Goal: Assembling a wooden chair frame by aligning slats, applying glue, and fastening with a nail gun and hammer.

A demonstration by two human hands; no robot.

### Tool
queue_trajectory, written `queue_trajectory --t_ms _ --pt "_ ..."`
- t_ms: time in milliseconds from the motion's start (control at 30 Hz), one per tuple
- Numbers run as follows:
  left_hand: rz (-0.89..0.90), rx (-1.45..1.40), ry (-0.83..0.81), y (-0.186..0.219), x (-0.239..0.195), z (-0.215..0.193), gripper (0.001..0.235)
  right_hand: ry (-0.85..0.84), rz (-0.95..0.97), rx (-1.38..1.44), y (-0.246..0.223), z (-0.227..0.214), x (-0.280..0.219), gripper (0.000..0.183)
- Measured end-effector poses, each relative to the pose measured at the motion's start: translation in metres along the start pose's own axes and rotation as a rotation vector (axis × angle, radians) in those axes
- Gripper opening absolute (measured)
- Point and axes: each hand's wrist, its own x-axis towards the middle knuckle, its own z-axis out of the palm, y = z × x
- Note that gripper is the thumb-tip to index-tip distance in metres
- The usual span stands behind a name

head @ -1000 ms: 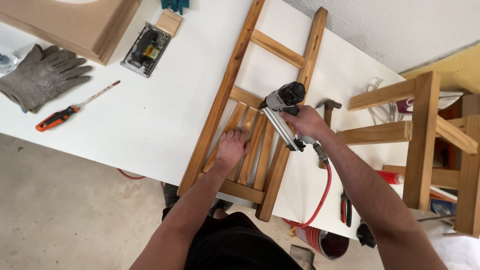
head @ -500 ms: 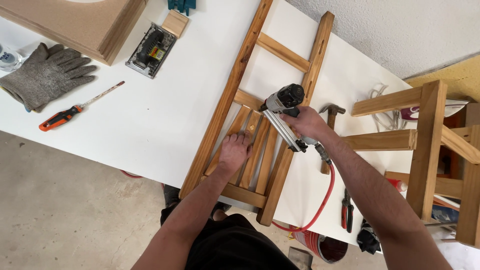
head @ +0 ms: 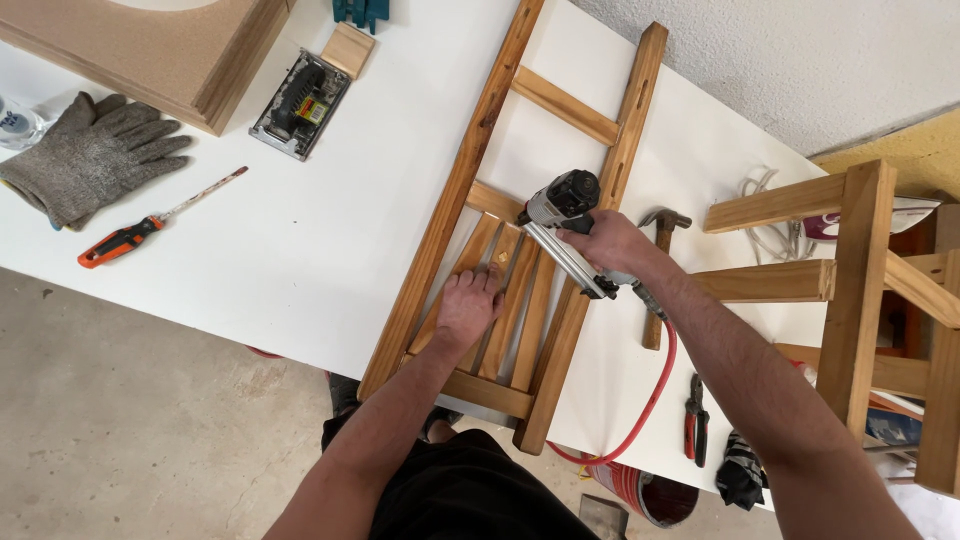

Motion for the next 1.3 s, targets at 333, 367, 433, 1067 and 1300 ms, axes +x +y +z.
queue_trajectory --t_ms 333,367,433,1067,1300 --pt "-0.01 -0.013 -0.023 0.0 -0.002 0.004 0.046 -0.04 0.024 -0.131 0.0 0.0 0.005 0.047" --pt "-0.008 -0.011 -0.018 -0.001 -0.001 0.002 0.046 -0.035 0.022 -0.13 0.003 0.0 0.01 0.047" --pt "-0.004 -0.017 -0.036 0.001 -0.002 -0.004 0.041 -0.055 0.019 -0.18 0.01 0.002 0.016 0.048" --pt "-0.04 -0.064 -0.215 0.06 -0.002 -0.039 0.038 0.044 0.106 0.223 0.056 -0.018 -0.059 0.041" --pt "-0.053 0.047 -0.323 0.064 -0.012 -0.003 0.044 0.046 0.035 0.236 0.052 -0.017 -0.043 0.041"
